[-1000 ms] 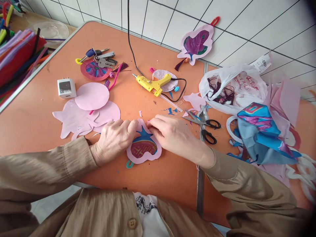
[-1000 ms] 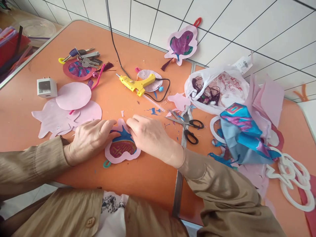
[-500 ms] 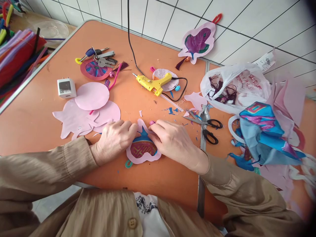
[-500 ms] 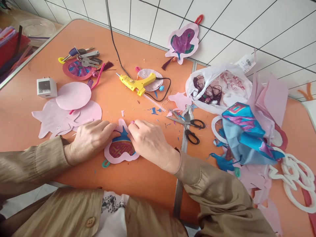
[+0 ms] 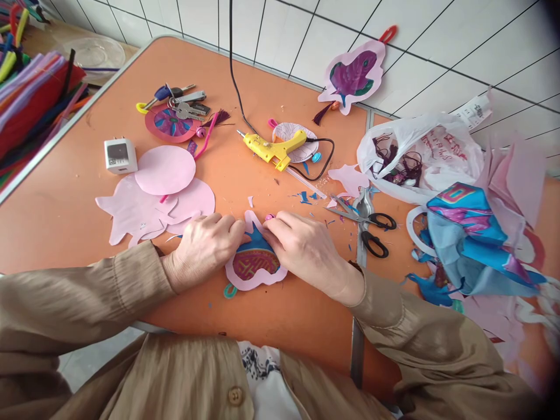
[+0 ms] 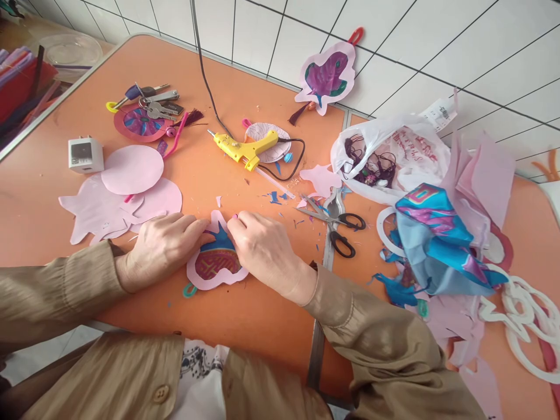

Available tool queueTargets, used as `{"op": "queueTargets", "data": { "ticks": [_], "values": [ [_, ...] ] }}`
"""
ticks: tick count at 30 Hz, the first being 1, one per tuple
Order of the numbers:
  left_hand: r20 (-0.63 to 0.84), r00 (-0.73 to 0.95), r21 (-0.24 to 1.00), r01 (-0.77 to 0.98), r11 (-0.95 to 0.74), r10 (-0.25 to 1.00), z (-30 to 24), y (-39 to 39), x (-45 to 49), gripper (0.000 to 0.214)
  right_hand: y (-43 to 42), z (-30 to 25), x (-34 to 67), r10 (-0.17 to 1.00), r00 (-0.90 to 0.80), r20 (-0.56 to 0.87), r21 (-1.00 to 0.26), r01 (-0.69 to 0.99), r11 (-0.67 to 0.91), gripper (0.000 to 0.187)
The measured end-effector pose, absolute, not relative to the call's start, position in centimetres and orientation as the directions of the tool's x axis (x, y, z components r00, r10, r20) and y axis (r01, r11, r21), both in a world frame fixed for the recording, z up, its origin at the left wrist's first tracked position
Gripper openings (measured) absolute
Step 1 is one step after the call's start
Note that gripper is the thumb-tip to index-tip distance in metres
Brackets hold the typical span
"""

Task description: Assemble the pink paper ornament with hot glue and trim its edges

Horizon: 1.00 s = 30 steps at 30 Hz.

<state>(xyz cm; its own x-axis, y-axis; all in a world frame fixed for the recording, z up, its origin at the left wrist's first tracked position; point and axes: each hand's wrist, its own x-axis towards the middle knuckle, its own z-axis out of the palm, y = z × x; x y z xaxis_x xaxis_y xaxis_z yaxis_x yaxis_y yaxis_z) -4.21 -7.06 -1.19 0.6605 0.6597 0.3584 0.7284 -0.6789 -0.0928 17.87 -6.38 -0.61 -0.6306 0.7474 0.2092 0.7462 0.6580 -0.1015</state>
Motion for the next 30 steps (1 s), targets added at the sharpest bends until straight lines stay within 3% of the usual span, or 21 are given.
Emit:
{"op": "queueTargets", "data": {
  "ticks": [9,30],
  "values": [
    [0.342,0.665,-0.095,0.727,-0.680,0.664,-1.32,-7.16,-4.17,0.033,-6.41,-1.28,17.62,0.721,-0.617,0.317,-0.073,0.742,0.667,0.022],
    [0.350,0.685,-0.102,0.706,-0.701,0.639,-1.07,-7.22,-4.25,0.027,-6.42,-1.19,17.50,0.700,-0.624,0.347,-0.093,0.720,0.688,0.027]
  ]
}}
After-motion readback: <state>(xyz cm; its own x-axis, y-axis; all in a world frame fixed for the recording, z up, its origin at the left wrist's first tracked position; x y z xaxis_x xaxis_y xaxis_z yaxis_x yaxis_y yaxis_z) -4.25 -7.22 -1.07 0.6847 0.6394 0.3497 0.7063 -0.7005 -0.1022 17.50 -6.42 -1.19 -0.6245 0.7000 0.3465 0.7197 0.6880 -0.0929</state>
